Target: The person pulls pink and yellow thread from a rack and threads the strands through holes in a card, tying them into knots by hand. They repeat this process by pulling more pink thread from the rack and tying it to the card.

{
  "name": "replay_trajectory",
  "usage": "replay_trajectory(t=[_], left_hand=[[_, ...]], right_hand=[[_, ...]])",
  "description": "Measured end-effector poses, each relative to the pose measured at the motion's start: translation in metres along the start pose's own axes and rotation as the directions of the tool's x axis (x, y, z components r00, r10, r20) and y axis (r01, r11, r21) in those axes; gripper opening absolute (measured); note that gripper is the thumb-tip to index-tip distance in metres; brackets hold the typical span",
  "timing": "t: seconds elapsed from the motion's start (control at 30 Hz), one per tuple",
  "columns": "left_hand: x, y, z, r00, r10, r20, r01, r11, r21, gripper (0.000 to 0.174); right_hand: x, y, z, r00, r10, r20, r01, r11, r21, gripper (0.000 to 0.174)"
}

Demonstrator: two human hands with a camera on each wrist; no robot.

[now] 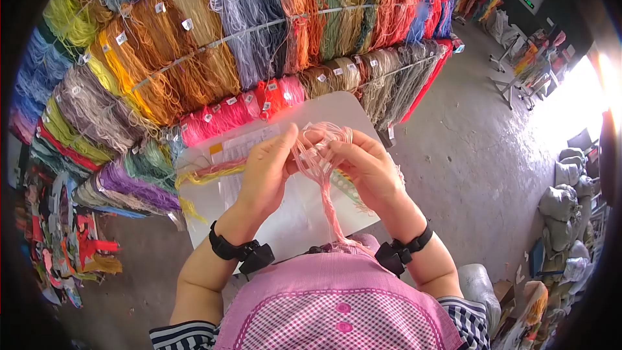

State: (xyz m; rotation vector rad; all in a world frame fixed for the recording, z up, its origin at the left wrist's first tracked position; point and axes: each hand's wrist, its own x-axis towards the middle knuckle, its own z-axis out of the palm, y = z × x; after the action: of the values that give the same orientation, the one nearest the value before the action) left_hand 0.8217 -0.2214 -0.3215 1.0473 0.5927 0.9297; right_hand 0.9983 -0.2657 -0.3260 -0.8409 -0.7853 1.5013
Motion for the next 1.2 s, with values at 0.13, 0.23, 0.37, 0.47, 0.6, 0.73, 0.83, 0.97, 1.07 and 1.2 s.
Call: replay_trajectory(t=[0.13, 0.23, 0.37, 0.47, 0.6, 0.73, 0.83, 0.97, 1.07, 1.2], left_hand=[[-0.001, 0.006, 0.008, 0.996, -0.087, 0.000, 0.087, 0.994, -0.059, 0.048], [-0.002, 0.003, 0.007, 0.996, -0.049, 0.073, 0.055, 0.996, -0.076, 0.048], [-0.001, 0.000, -0.010, 0.999, 0.009, 0.030, -0.014, 0.984, 0.179, 0.036], [0.002, -0.001, -0.018, 0.999, -0.025, -0.049, 0.029, 0.995, 0.092, 0.023], [-0.001, 0.002, -0.005, 0.997, 0.080, -0.001, -0.078, 0.980, 0.184, 0.018], [-0.001, -0.001, -0.005, 0.991, 0.131, 0.027, -0.134, 0.981, 0.138, 0.018], [-0.001, -0.001, -0.007, 0.996, 0.086, 0.025, -0.087, 0.994, 0.063, 0.019], [-0.001, 0.001, -0.007, 0.999, 0.022, 0.035, -0.020, 0.999, -0.044, 0.018], [0.000, 0.001, -0.002, 1.000, 0.029, 0.009, -0.029, 1.000, -0.006, 0.017], [0.001, -0.002, -0.004, 0.997, 0.077, 0.024, -0.078, 0.996, 0.041, 0.016]], right_hand=[[0.001, -0.001, 0.000, 0.995, 0.065, 0.071, -0.063, 0.997, -0.038, 0.023], [0.002, 0.000, -0.003, 0.990, 0.066, 0.127, -0.046, 0.987, -0.155, 0.026], [0.000, -0.002, -0.001, 0.989, 0.071, 0.129, -0.049, 0.986, -0.161, 0.024], [-0.002, -0.002, -0.001, 0.997, 0.054, 0.049, -0.048, 0.990, -0.130, 0.024], [-0.002, 0.000, -0.005, 0.998, 0.042, 0.048, -0.036, 0.992, -0.120, 0.020], [-0.003, 0.000, -0.005, 0.999, 0.019, 0.046, -0.013, 0.994, -0.111, 0.018], [-0.002, 0.002, -0.007, 0.999, -0.008, 0.041, 0.012, 0.996, -0.084, 0.018], [-0.003, 0.001, -0.006, 0.999, -0.019, 0.046, 0.022, 0.998, -0.065, 0.018], [-0.004, -0.002, -0.004, 0.999, -0.015, 0.043, 0.018, 0.997, -0.073, 0.019], [-0.003, -0.001, -0.008, 0.999, -0.002, 0.040, 0.008, 0.988, -0.152, 0.016]])
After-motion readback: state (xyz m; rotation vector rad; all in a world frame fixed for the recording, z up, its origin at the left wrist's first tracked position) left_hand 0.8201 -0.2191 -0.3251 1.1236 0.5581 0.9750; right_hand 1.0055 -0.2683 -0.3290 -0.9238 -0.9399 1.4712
